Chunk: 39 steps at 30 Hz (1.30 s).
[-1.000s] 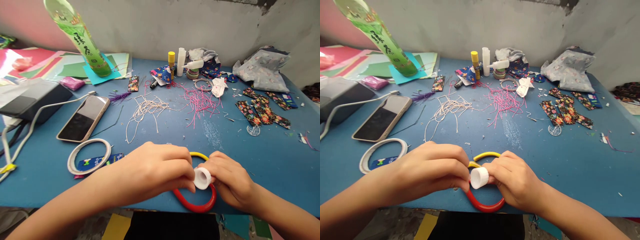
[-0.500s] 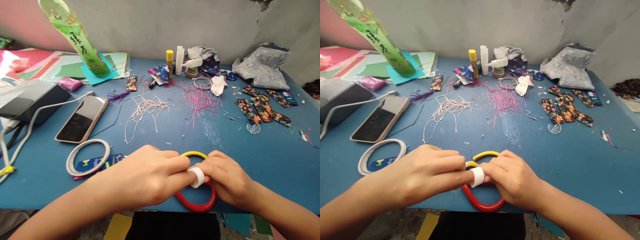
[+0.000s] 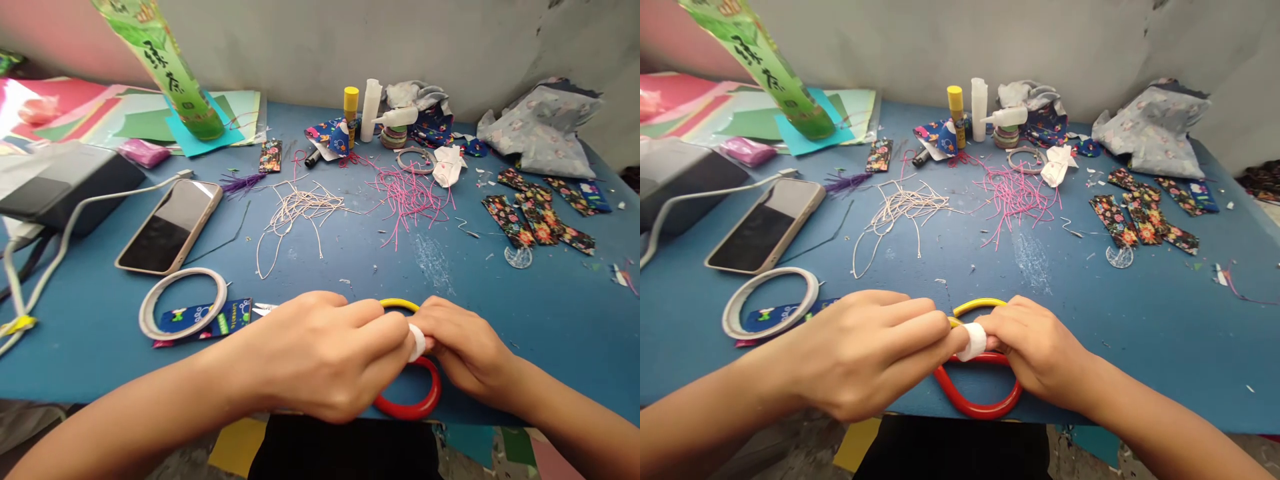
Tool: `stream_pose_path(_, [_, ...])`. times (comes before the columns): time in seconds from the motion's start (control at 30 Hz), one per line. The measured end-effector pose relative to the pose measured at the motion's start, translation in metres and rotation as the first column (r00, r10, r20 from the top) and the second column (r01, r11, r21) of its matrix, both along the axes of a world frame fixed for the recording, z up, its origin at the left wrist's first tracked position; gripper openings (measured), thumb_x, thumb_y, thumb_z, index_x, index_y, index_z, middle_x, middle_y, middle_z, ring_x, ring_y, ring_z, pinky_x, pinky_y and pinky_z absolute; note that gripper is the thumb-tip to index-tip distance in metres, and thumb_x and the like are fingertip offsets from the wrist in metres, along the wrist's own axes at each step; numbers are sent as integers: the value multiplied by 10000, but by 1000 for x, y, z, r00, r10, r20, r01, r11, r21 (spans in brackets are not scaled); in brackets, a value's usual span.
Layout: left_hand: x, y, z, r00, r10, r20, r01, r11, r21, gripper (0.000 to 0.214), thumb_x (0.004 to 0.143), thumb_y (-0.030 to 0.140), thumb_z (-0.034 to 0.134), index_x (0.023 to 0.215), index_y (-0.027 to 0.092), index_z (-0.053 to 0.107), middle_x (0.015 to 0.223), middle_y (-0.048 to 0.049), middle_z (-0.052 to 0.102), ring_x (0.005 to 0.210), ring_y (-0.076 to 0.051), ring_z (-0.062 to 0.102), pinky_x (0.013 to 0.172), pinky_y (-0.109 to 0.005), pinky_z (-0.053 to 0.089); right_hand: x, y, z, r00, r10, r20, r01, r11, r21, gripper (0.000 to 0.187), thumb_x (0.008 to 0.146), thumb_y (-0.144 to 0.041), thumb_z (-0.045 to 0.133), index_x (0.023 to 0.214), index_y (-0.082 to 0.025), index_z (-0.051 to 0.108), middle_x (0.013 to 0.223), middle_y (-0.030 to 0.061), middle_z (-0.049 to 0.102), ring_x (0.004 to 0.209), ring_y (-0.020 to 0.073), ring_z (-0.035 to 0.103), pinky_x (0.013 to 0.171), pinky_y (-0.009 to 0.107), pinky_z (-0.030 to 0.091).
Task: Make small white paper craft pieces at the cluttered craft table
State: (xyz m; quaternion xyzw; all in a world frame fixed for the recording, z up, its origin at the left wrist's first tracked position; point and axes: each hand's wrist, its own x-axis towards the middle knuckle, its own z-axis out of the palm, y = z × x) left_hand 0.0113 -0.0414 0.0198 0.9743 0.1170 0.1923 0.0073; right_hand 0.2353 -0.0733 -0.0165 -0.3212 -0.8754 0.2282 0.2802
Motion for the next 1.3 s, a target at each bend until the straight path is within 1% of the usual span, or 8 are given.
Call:
stream_pose_path(0.23, [-3,3,-4,995,43,88,-32,992,-124,408,1033,204,213,973,173,615,661,2,529,563,-123,479,450,-285,309,-2,-1,2,997,49,-52,-49,999,6,198,950,-97,357,925,-193,529,766,18,651,670,125,552,648,250,441])
stream_pose_path(0.43, [-6,7,-2,975,37,219,30,954,-297,218,974,256,482,863,159,642,706,16,596,581,-72,516,501,-199,372,0,-2,0,994,70,-86,-72,997,-27,195,949,-82,372,982,-184,534,833,22,673,705,114,570,678,248,444])
stream_pose_path(0.63, [-5,10,2,975,55,213,85,797,-597,111,925,132,544,910,152,652,917,-36,657,775,-74,605,680,-142,476,0,-3,1,993,77,-89,-80,996,-35,194,968,-107,366,1011,-176,542,852,25,683,726,112,579,696,247,447])
stream_pose_path(0.73, [-4,11,4,965,35,259,156,717,-679,125,910,73,545,937,124,657,913,-49,683,824,-74,628,759,-133,492,0,-3,3,993,76,-95,-80,996,-46,192,975,-115,365,1016,-177,542,849,22,681,735,108,585,694,240,444])
stream_pose_path(0.8, [-4,12,4,959,47,279,169,695,-699,114,899,66,560,945,112,654,896,-47,694,827,-79,638,765,-139,499,0,-4,3,993,72,-94,-76,996,-48,193,975,-110,364,1015,-179,539,850,21,683,731,107,581,692,242,440])
stream_pose_path(1.17, [-5,14,2,938,78,337,179,726,-664,65,874,120,625,935,135,640,834,-29,680,760,-93,625,707,-167,500,2,-4,3,994,47,-98,-52,998,-47,204,960,-91,379,1018,-172,557,875,26,683,760,106,567,707,243,429])
stream_pose_path(1.23, [-7,12,4,952,40,303,168,760,-628,51,887,129,610,920,145,645,849,-26,689,759,-86,630,707,-157,485,2,-4,3,994,48,-98,-52,998,-36,202,963,-94,381,1014,-171,561,888,32,688,776,109,578,714,247,434])
stream_pose_path(1.3, [-9,10,6,979,-8,202,119,833,-541,86,914,139,573,939,163,652,873,-17,701,742,-85,631,649,-164,447,1,-4,3,995,53,-89,-55,998,-25,197,971,-103,378,1022,-171,555,894,37,693,783,111,590,718,252,439])
